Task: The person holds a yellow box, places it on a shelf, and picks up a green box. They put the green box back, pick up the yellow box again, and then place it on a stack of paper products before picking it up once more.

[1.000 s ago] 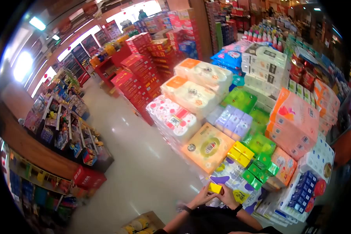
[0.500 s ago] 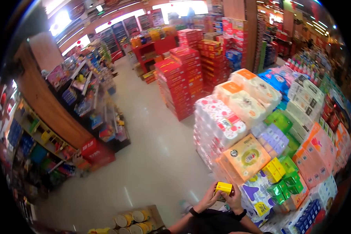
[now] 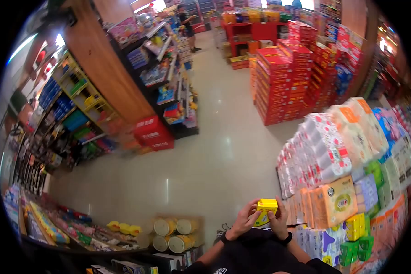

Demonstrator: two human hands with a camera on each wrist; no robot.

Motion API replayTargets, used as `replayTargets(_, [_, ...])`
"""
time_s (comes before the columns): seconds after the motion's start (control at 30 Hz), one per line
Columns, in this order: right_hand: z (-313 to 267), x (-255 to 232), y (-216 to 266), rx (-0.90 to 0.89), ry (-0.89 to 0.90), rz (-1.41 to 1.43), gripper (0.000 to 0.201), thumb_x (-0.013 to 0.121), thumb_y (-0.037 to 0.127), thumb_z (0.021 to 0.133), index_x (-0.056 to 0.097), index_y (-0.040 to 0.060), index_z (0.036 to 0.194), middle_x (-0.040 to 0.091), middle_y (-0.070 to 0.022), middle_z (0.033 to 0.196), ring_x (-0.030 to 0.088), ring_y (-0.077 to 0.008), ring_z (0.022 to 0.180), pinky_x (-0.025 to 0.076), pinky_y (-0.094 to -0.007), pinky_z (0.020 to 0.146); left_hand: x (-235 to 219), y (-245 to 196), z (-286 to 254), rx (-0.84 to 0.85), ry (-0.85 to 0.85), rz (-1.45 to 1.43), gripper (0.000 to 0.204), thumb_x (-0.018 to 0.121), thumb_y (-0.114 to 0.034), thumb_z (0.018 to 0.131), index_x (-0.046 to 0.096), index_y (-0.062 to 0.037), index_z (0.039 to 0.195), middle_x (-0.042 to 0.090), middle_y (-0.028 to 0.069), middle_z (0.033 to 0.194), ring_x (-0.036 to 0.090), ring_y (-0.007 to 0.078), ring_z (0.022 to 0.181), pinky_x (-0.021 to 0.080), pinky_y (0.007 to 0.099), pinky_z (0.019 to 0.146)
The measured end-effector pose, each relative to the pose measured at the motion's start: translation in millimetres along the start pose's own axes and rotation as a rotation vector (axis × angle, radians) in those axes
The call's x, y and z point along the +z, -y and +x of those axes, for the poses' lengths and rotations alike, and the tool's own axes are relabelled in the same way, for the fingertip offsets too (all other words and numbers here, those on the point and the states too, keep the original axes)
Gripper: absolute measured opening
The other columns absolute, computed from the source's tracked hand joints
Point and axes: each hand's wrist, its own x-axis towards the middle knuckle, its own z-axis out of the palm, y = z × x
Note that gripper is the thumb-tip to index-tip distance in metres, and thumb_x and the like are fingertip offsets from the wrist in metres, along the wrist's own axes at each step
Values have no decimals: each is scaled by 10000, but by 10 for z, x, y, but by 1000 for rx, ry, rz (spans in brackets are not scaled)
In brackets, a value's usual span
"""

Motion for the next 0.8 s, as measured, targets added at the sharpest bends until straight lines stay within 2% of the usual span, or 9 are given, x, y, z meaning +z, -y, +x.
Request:
replayTargets(0.03, [51,104,-12,6,23,9,621,675,196,887,403,-42,1392,591,-79,1063,539,-91,788,453,-226,633,-78,8,-41,16,-131,-20,442,542,-56,960,387,-3,1369,572,144,1215,572,210,1125,474,328,953])
replayTargets(0.07, [96,189,-17,95,109,-2,618,656,183,901,378,-30,1411,603,-81,1075,567,-107,858,475,-239,714,-144,12,-80,31,-258,-43,430,544,-53,957,401,-3,1360,575,143,1217,580,209,1117,480,323,944])
replayTargets(0.1, [145,263,-25,182,191,-17,616,636,169,916,353,-17,1431,614,-83,1087,596,-123,928,497,-252,795,-217,-14,-112,31,-274,-44,430,544,-53,957,401,-3,1360,575,143,1217,580,209,1117,480,323,944])
replayTargets(0.13, [201,342,-71,141,238,-97,607,631,150,914,359,-23,1428,614,-67,1056,584,-92,888,497,-229,740,-296,-54,-131,29,-336,-50,424,546,-52,956,409,-6,1354,574,144,1226,582,208,1115,483,319,939])
replayTargets(0.2, [325,526,-71,156,276,-76,602,632,148,913,367,-24,1425,609,-62,1051,574,-86,884,492,-227,735,-429,-79,-150,26,-434,-56,417,547,-58,958,419,-15,1353,593,142,1216,589,205,1104,483,309,931])
replayTargets(0.4, [633,842,-290,241,413,-98,602,645,189,909,394,-23,1414,597,-63,1087,553,-88,894,480,-224,742,-737,8,-135,10,-581,-109,432,553,-85,967,423,-15,1373,626,135,1173,599,188,1081,482,302,922])
replayTargets(0.5, [919,1114,-283,168,464,-54,597,646,208,910,406,-20,1407,590,-62,1108,553,-103,920,480,-237,766,-970,31,-44,36,-626,-102,443,576,-102,961,431,-13,1370,619,134,1195,595,185,1091,483,302,920])
replayTargets(0.7, [1696,1571,-571,57,607,-87,561,651,205,904,441,-23,1372,590,-69,1075,542,-98,888,463,-231,739,-1527,-68,449,75,-732,-35,457,605,-120,948,438,-5,1358,617,127,1204,598,190,1096,490,307,918])
replayTargets(0.8, [2103,1853,-640,83,617,-57,549,672,158,855,482,-6,1343,613,-97,986,577,-153,844,481,-282,755,-1840,-170,729,98,-772,-33,451,598,-116,951,436,-1,1356,599,127,1232,591,193,1112,490,312,923])
